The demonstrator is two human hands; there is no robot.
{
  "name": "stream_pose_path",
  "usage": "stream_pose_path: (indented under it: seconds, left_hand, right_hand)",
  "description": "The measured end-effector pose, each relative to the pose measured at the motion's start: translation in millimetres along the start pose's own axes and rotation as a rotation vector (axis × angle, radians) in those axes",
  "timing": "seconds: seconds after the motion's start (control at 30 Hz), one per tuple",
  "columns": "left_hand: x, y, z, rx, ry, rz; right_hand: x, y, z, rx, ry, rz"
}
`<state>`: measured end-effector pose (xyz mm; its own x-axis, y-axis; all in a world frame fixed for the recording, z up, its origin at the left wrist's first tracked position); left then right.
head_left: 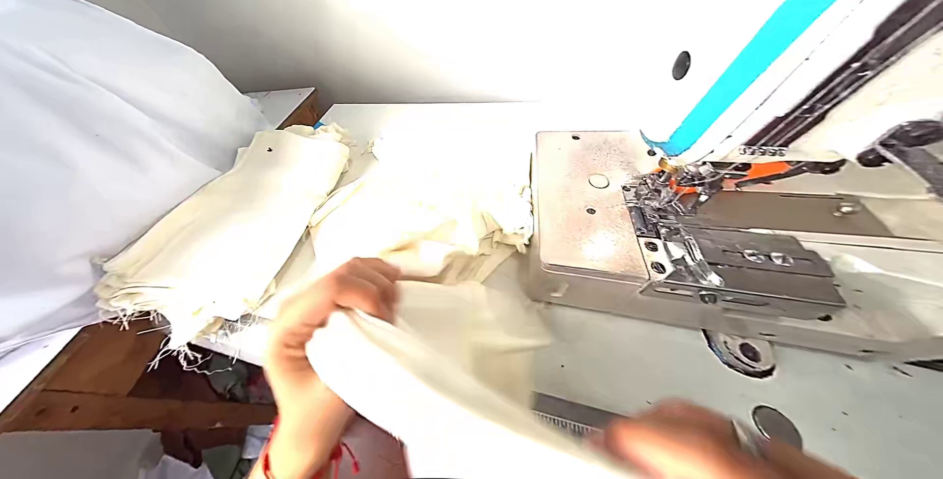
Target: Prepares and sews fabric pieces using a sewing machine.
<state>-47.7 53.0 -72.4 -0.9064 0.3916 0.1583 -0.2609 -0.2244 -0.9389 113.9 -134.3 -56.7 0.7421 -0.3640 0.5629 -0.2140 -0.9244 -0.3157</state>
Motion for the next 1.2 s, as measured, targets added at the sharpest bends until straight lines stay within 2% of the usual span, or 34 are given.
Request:
stream_pose_path:
  seconds: [0.03,0.1,0.17,0.2,0.23,0.27,0.3,0.33,0.43,0.5,0.6,0.7,0.77,0.87,0.93,1.07,1.2]
  left_hand:
    - [3.9,-17.2,5.3,-0.037,-0.032,0.045]
    - [-0.8,-54.4,12.9,-0.214,-0.286,-0.015]
    - [-30.0,-85.2,2.6,-0.408,-0.498,-0.166]
    - [-52.1,-95.6,-10.9,-0.449,-0.566,-0.308]
    - [-74.4,-99.5,-28.3,-0.415,-0.618,-0.497]
    - [-92.6,-95.3,-44.4,-0.307,-0.634,-0.699]
    - [-104.1,-85.2,-50.2,-0.168,-0.61,-0.825]
    - [-110.0,-72.3,-41.2,-0.076,-0.56,-0.832]
    - [-117.2,-6.2,26.8,0.015,-0.265,-0.547]
    - [-129.4,38.8,55.5,0.14,-0.077,-0.43]
    - [-134.1,80.4,56.8,0.258,-0.009,-0.193]
    - [-127.2,94.5,49.9,0.345,0.172,0.0]
    - [-128.4,99.2,44.2,0.416,0.287,0.019]
    - [-133.9,98.4,38.0,0.434,0.331,-0.067]
    - [-133.6,94.0,41.6,0.357,0.215,-0.115]
    - [-130.8,88.8,68.0,0.156,-0.221,-0.167]
    - [-125.9,105.9,81.0,0.121,-0.404,-0.283]
  right_hand:
    - [6.5,0.1,15.1,-0.064,0.016,0.017]
    - [13.5,4.7,40.1,-0.126,-0.047,0.059]
    - [13.2,12.3,59.1,-0.16,-0.238,0.06]
    - [11.5,14.7,69.0,-0.195,-0.339,0.063]
    - [8.3,16.7,81.1,-0.244,-0.433,0.074]
    - [3.5,18.2,94.9,-0.298,-0.522,0.09]
    - [-1.8,18.8,108.8,-0.342,-0.601,0.117]
    - [-6.2,18.6,120.2,-0.369,-0.662,0.143]
    - [-14.9,21.2,128.8,-0.377,-0.778,0.151]
    - [-21.4,24.8,121.3,-0.35,-0.814,0.083]
    - [-31.1,30.0,115.4,-0.219,-0.847,0.025]
    - [-35.8,34.9,124.3,-0.161,-0.848,0.136]
    - [-41.8,37.8,126.8,-0.19,-0.773,0.16]
    - [-49.4,39.6,123.4,-0.219,-0.602,0.201]
    - [-48.2,42.0,122.8,-0.211,-0.486,0.27]
    - [-46.9,41.3,119.4,-0.183,-0.244,0.355]
    - [-33.8,40.4,112.9,-0.162,-0.105,0.515]
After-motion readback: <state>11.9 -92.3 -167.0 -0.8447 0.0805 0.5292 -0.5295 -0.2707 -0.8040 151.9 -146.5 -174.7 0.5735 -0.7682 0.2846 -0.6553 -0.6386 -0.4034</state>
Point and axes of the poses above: each hand's wrist, its own y-axis away from the middle knuckle, its own x-axis out of the back of the hand, z = x × y, the point moved 8 cm from there along -y, towards the middle knuckle, and after that the axes turned 14 degrees about -x, right-handed, at the moved point
